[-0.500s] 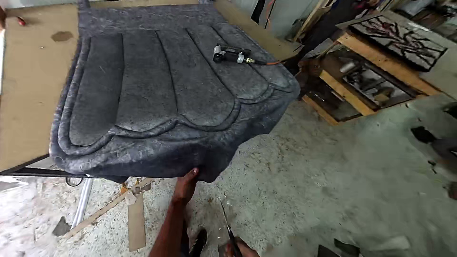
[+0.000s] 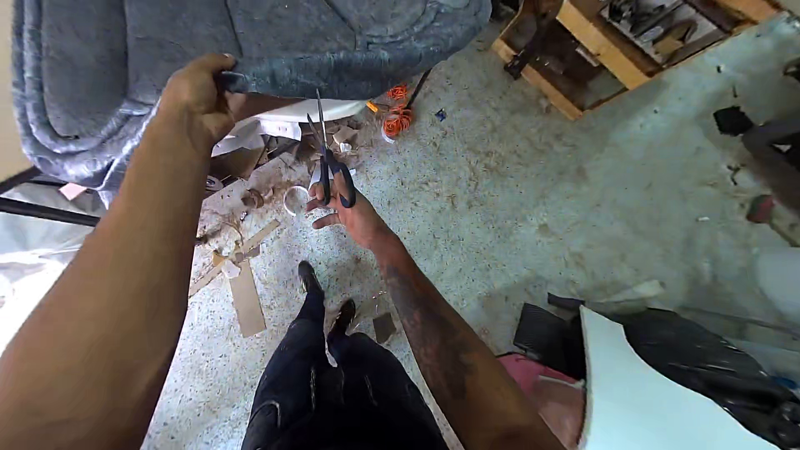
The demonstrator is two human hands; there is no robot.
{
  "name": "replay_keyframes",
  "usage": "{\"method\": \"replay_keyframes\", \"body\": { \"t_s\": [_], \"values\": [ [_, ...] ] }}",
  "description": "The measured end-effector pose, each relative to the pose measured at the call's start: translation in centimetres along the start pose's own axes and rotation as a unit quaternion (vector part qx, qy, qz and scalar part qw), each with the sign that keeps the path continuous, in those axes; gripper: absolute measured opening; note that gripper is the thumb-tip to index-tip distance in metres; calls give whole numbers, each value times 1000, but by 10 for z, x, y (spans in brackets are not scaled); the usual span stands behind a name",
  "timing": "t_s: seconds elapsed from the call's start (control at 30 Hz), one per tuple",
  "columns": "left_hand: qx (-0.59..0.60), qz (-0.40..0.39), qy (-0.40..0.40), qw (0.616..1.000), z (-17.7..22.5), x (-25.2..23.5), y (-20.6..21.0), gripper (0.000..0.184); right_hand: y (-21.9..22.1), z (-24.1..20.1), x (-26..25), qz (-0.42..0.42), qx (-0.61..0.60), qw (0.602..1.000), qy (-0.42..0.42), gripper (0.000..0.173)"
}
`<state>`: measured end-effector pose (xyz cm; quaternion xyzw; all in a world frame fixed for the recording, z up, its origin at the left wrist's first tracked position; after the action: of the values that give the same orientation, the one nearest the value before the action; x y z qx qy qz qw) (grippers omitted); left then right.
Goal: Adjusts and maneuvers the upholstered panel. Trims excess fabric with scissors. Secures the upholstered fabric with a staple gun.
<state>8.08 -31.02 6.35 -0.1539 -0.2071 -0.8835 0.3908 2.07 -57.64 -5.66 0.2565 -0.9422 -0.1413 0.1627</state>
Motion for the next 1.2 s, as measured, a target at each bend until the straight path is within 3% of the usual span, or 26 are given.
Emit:
{"method": "replay_keyframes", "body": {
  "t_s": [0.07,0.2,0.3,0.4,0.57,0.7,0.8,0.87,0.93,1.0,1.1,1.2],
  "values": [
    [-6,-17,15,1000,-12,16,-5,41,-2,-6,0,-6,4,1000,3,59],
    [-40,-18,29,999,-75,50,-33,49,-12,6,8,7,22,999,25,49],
    [-35,-3,-5,999,-127,65,-48,43,-16,23,4,36,18,999,36,44],
    [28,18,-46,998,-163,66,-51,51,-18,39,0,69,23,997,38,40],
    [38,31,-75,996,-176,61,-53,47,-17,42,23,106,90,990,36,23],
    [33,16,-95,995,-171,63,-52,42,-22,63,14,103,44,993,19,22],
    [18,17,-80,996,-162,69,-49,39,-20,68,5,79,-37,996,19,25],
    [33,-12,-51,998,-169,72,-46,40,-21,64,4,57,-84,994,31,41],
    [46,-65,-28,996,-186,70,-34,58,-26,60,5,53,-89,994,40,57],
    [61,-61,-13,996,-198,67,-9,70,-34,56,8,56,-69,995,54,62],
    [46,23,8,999,-199,72,21,46,-44,50,13,60,-39,995,68,63],
    [-28,21,1,999,-197,77,9,38,-46,51,11,60,-31,995,70,69]
  ]
}}
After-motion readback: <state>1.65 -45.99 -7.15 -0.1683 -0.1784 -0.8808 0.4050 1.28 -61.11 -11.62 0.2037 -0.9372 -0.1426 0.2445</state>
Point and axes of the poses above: each hand's wrist, its own x-axis away from the middle knuckle, its own y-axis out of the palm, z = x × y, the point moved 2 cm from there along -x, towards the middle knuckle, and after that the axes turned 15 degrees about z, right-handed, at the moved point
